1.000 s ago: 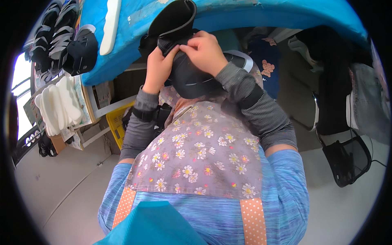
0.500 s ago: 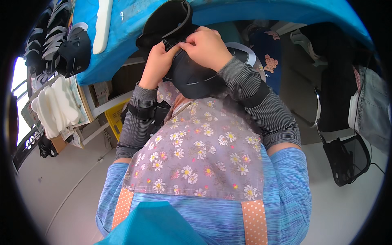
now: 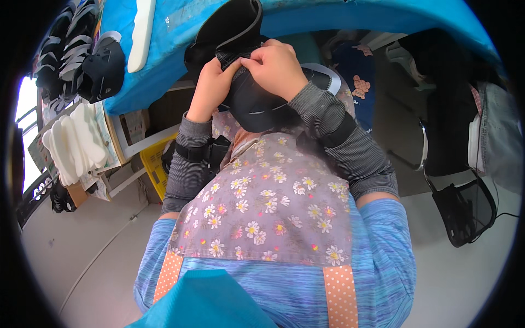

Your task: The person fits a white foam liner into the interior of a black boot upper, pressing it into place with their fingers.

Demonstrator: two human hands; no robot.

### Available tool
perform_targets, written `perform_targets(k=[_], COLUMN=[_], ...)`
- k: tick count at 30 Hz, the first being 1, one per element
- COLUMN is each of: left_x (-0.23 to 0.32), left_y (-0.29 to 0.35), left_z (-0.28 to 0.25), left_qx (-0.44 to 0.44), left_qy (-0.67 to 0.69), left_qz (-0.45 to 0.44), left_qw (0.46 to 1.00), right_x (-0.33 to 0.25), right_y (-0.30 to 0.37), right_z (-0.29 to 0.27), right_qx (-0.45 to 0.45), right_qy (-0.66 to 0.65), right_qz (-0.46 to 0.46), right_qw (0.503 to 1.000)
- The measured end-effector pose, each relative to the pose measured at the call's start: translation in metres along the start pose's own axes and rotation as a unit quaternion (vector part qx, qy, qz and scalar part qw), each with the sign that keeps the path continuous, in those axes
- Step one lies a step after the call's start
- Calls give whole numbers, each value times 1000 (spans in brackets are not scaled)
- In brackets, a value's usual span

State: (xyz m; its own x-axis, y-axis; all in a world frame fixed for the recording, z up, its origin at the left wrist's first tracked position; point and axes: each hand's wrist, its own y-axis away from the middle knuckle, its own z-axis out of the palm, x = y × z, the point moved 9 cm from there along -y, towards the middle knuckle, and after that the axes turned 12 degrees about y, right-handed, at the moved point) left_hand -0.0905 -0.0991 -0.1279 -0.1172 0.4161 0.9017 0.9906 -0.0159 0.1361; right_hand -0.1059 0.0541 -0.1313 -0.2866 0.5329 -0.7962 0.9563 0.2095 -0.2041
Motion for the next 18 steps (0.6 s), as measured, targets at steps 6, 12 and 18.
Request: perform_targets(k=[6,12,18], left_x=[-25,-1,3], left_y=[-6,6,17], left_z=[10,0,-11], left_qx=[-49,13,15], left_qy=[30,-38,92], left_qz=[-51,2,45], left_qw=[997,999,995], right_x=[6,4,-25], right_y=[-3,3,10], right_z=[7,2,-8], right_qx=[-47,1,18], right_qy=[36,-13,-41], right_qz=[-14,-15,-59], right_qw=[998,1000,997])
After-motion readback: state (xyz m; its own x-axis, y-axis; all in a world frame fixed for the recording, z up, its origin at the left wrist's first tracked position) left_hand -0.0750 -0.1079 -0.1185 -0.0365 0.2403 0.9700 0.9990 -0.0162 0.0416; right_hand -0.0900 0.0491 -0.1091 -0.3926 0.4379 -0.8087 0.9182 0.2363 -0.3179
